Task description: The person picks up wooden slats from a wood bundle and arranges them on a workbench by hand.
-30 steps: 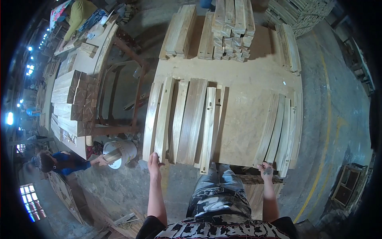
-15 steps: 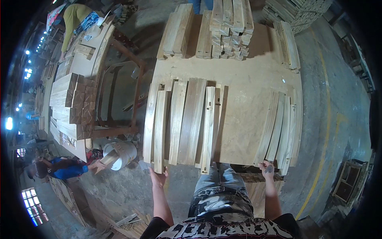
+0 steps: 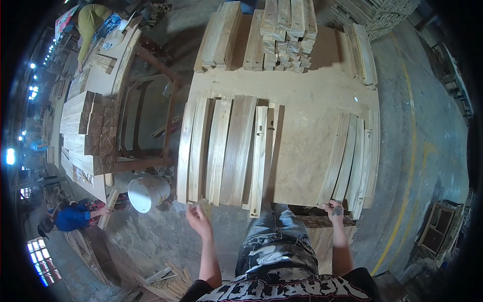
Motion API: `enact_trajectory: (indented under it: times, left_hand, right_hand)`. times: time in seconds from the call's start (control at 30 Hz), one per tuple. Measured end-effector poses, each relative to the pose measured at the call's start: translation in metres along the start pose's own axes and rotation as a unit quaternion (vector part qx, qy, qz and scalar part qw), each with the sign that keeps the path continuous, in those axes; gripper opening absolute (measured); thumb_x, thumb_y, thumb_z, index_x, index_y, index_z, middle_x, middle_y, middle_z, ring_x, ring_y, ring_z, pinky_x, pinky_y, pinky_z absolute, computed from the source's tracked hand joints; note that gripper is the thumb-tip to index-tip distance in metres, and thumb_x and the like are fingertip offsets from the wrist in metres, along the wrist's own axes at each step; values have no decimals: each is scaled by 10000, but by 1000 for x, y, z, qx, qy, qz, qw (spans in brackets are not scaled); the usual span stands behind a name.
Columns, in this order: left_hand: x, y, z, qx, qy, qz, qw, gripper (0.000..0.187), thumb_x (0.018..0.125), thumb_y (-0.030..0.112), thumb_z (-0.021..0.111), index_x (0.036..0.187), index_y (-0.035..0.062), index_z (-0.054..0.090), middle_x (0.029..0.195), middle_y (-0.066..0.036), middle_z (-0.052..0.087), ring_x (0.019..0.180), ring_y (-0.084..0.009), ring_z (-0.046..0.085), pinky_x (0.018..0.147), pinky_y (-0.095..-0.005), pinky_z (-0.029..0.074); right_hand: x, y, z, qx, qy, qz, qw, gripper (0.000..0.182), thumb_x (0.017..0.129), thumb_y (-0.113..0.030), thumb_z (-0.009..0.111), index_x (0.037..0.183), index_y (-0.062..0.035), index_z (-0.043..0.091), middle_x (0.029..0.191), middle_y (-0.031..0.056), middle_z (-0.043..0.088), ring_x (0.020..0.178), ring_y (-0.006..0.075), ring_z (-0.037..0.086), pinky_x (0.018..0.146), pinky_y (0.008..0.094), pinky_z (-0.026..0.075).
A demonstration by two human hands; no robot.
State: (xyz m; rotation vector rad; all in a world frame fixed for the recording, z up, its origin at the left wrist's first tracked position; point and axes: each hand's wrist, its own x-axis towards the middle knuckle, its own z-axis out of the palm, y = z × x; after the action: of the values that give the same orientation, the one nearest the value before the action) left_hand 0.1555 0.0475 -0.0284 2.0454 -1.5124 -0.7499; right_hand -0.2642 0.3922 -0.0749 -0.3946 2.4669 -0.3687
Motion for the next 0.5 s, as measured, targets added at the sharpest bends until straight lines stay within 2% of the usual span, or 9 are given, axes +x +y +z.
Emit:
enact_trajectory:
  times: [0.1, 0.13, 0.23, 0.27, 0.37, 0.4, 0.5]
  left_hand:
    - [-11, 19, 21, 42, -123, 102, 986, 608, 941, 325, 701, 1365, -57, 492, 1171, -216, 594, 1023, -314, 597, 877, -411, 488]
    - [-11, 21, 29, 70, -134, 120, 981, 637, 918, 315, 728, 1364, -64, 479, 1144, -207, 571, 1018, -325, 584, 870, -413, 486]
    - [-8, 3, 40, 82, -173, 138, 972, 642, 915, 320, 734, 1356, -67, 474, 1103, -185, 543, 954, -326, 573, 839, -417, 496]
    - [-6, 7, 38, 66, -196, 142, 968, 625, 912, 273, 741, 1368, -45, 456, 1056, -163, 520, 901, -318, 557, 795, -417, 506]
    - [1, 23, 26, 54, -259, 143, 954, 613, 904, 208, 746, 1387, -12, 438, 1055, -163, 525, 898, -306, 556, 762, -417, 511]
    - [9, 15, 25, 83, -287, 179, 937, 658, 888, 132, 741, 1433, 19, 389, 1043, -149, 531, 906, -303, 571, 777, -428, 512]
    - [18, 11, 19, 115, -300, 269, 908, 708, 856, 82, 731, 1455, 24, 358, 1025, -138, 554, 909, -309, 592, 795, -436, 515]
  right_hand:
    - [3, 23, 20, 57, 3, 10, 998, 409, 742, -370, 819, 971, -46, 720, 855, 138, 730, 831, 295, 707, 760, 392, 539]
    - [8, 33, 26, 82, 6, 13, 997, 407, 744, -372, 820, 967, -46, 717, 858, 138, 731, 833, 294, 708, 759, 394, 539]
    - [-5, 2, 3, 69, -6, 4, 998, 423, 747, -387, 821, 968, -42, 713, 857, 136, 731, 843, 298, 709, 766, 396, 540]
    - [-2, 6, 6, 14, -2, 14, 1000, 430, 751, -394, 821, 996, -55, 722, 865, 129, 736, 845, 292, 712, 767, 391, 543]
    - [-2, 14, 14, 49, 28, -8, 998, 419, 754, -397, 818, 996, -67, 723, 864, 129, 736, 845, 292, 713, 760, 391, 542]
    - [-1, 13, 11, 51, 3, 10, 999, 418, 754, -399, 816, 999, -74, 724, 879, 137, 737, 855, 298, 714, 765, 395, 542]
    - [0, 12, 9, 55, 0, -3, 999, 424, 750, -398, 817, 1004, -71, 725, 871, 134, 734, 856, 299, 709, 770, 391, 541]
